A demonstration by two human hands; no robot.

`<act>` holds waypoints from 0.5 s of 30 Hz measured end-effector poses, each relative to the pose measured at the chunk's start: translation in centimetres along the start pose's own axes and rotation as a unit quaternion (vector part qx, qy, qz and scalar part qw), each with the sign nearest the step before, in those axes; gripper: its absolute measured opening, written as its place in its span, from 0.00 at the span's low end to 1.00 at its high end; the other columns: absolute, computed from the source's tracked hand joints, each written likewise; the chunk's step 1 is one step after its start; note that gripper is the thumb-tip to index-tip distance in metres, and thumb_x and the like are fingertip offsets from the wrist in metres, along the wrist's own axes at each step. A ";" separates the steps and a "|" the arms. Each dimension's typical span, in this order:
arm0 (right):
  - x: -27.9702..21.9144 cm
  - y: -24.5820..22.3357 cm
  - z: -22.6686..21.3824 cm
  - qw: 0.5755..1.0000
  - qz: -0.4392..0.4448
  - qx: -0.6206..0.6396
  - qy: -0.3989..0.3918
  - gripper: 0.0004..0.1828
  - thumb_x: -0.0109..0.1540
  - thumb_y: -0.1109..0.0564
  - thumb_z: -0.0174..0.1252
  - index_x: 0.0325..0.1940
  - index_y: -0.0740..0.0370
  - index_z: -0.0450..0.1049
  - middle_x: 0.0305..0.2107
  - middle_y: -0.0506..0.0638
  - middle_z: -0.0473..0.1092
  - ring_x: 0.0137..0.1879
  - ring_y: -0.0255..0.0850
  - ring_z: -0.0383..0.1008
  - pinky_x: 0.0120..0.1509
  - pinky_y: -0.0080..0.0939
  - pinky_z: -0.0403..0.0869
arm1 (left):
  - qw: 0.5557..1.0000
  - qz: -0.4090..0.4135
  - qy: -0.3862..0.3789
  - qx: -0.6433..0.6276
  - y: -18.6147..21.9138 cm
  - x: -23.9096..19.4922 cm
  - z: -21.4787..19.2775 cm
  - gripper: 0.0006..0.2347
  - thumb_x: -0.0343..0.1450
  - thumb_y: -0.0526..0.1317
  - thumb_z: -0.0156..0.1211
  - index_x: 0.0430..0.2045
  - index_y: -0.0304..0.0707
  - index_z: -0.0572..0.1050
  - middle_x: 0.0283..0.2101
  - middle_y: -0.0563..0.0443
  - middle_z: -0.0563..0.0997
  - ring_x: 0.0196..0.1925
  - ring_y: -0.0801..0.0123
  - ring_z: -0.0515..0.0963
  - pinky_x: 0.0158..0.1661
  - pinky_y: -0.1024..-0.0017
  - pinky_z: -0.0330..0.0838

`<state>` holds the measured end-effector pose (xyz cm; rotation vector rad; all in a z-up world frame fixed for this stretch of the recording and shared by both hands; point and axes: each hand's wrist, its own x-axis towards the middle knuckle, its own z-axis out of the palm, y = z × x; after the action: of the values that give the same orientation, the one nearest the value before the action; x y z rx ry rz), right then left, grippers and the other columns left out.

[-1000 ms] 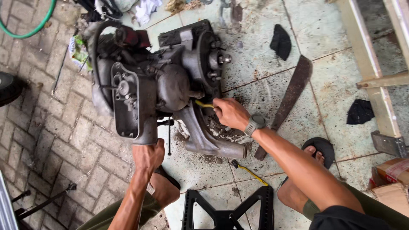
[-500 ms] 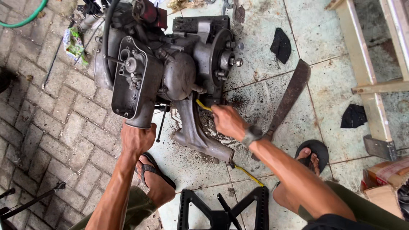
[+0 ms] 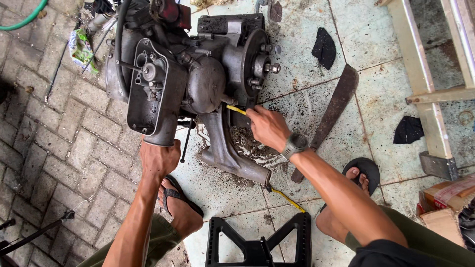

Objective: The person uses a yellow-handled brush to scrub and clean the exterior surfaces of a disassembled engine block resting on a tiled floor. The person repeatedly rotates and repositions the engine to access different areas while brushing away grime.

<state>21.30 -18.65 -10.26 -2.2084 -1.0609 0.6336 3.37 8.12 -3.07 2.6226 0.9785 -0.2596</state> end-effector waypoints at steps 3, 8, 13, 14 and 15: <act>0.0 -0.3 1.5 1.000 -0.015 -0.012 0.020 0.20 0.64 0.68 0.47 0.59 0.65 0.74 0.42 0.63 0.75 0.28 0.45 0.78 0.28 0.38 0.75 | 1.000 -0.006 -0.002 -0.007 -0.9 0.0 0.3 0.17 0.57 0.38 0.51 0.33 0.24 0.79 0.29 0.27 0.79 0.38 0.24 0.79 0.36 0.37 0.71; 0.2 1.1 1.1 0.999 -0.040 0.000 -0.022 0.22 0.64 0.68 0.46 0.62 0.65 0.72 0.43 0.65 0.75 0.29 0.47 0.79 0.27 0.39 0.76 | 1.000 -0.010 -0.002 0.006 0.6 0.0 -1.0 0.18 0.58 0.39 0.51 0.35 0.23 0.80 0.32 0.26 0.80 0.40 0.23 0.79 0.37 0.35 0.71; 0.9 3.1 2.9 0.999 -0.025 0.014 -0.024 0.23 0.63 0.70 0.45 0.62 0.68 0.71 0.44 0.67 0.74 0.29 0.48 0.78 0.28 0.41 0.76 | 0.999 -0.051 -0.014 0.011 1.4 -0.2 -1.4 0.20 0.59 0.39 0.51 0.38 0.22 0.79 0.35 0.26 0.81 0.44 0.26 0.80 0.41 0.36 0.72; 0.3 2.7 2.3 0.997 -0.032 0.048 -0.042 0.22 0.63 0.69 0.46 0.60 0.69 0.72 0.43 0.67 0.75 0.32 0.51 0.79 0.31 0.43 0.78 | 0.999 -0.041 -0.008 0.002 0.6 0.1 -0.8 0.20 0.59 0.38 0.50 0.39 0.22 0.79 0.36 0.25 0.81 0.44 0.25 0.80 0.40 0.35 0.72; -0.4 2.4 1.9 0.994 -0.041 0.083 -0.062 0.21 0.62 0.68 0.46 0.59 0.69 0.72 0.42 0.66 0.75 0.35 0.54 0.80 0.35 0.45 0.79 | 0.999 -0.034 -0.003 -0.007 -0.3 0.1 0.0 0.20 0.58 0.38 0.50 0.39 0.22 0.79 0.37 0.24 0.80 0.44 0.23 0.79 0.38 0.35 0.71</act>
<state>21.09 -19.62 -13.26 -1.9951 -1.1127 0.8016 3.25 8.34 -3.13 2.5778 1.0647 -0.2754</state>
